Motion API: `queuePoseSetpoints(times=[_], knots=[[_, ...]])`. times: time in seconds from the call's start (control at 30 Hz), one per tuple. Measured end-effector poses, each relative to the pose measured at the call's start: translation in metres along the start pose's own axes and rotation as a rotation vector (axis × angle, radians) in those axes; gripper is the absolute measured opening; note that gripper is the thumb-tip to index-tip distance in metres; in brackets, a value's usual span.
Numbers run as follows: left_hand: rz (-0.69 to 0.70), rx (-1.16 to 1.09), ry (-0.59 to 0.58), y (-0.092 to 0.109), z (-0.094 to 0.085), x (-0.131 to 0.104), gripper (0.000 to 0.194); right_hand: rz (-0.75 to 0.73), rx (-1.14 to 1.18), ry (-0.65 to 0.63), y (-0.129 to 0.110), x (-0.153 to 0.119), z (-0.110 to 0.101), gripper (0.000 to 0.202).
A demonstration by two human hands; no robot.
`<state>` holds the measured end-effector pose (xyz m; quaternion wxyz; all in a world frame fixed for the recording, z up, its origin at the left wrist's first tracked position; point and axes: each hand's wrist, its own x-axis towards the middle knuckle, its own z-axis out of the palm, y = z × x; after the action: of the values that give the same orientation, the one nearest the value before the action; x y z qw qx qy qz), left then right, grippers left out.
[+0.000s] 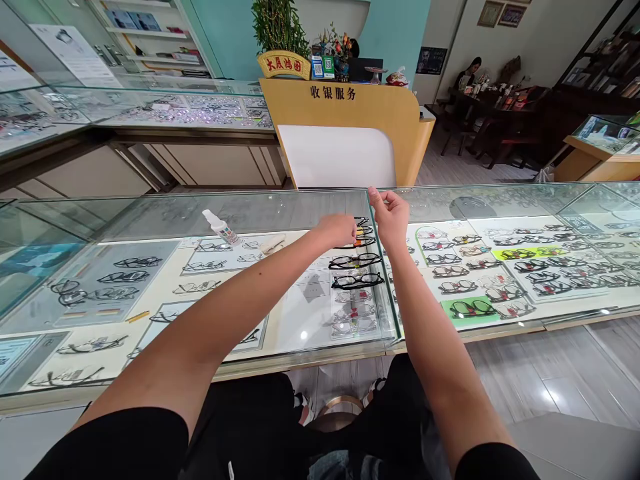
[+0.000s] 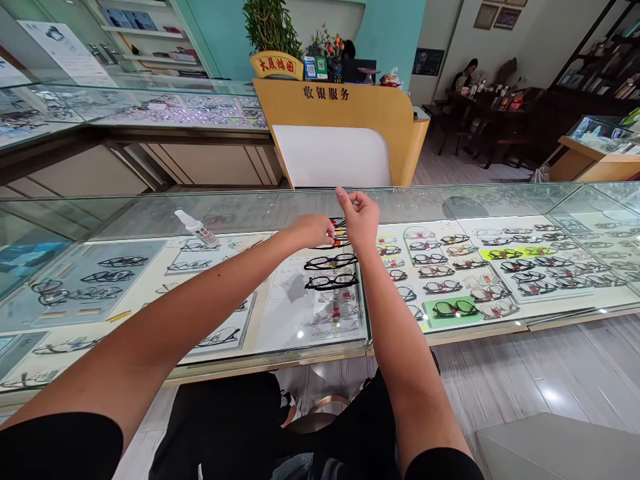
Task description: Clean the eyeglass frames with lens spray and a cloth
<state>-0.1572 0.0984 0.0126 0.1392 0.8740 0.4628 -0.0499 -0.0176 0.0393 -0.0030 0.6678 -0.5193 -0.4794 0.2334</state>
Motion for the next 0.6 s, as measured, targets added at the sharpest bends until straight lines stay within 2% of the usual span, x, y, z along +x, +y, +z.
queuePoseSetpoints(times=[0.13, 0.27, 0.33, 0.47, 0.6], knots=[[0.023, -0.063, -0.045, -0.006, -0.002, 0.005, 0.016, -0.048, -0.053, 0.074, -0.002, -0.003, 0.002, 0.045], [0.039, -0.191, 0.000, -0.014, -0.013, -0.008, 0.017, -0.131, -0.082, 0.303, -0.006, -0.004, 0.002, 0.011], [0.046, -0.267, 0.049, -0.021, -0.021, -0.021, 0.018, -0.146, -0.082, 0.385, -0.007, -0.004, 0.001, 0.014], [0.067, -0.460, 0.180, -0.045, -0.032, -0.055, 0.026, -0.145, -0.048, 0.375, -0.007, -0.006, 0.003, 0.020], [0.016, -0.689, 0.321, -0.077, -0.024, -0.094, 0.036, -0.126, -0.024, 0.292, -0.009, -0.012, 0.009, 0.017]])
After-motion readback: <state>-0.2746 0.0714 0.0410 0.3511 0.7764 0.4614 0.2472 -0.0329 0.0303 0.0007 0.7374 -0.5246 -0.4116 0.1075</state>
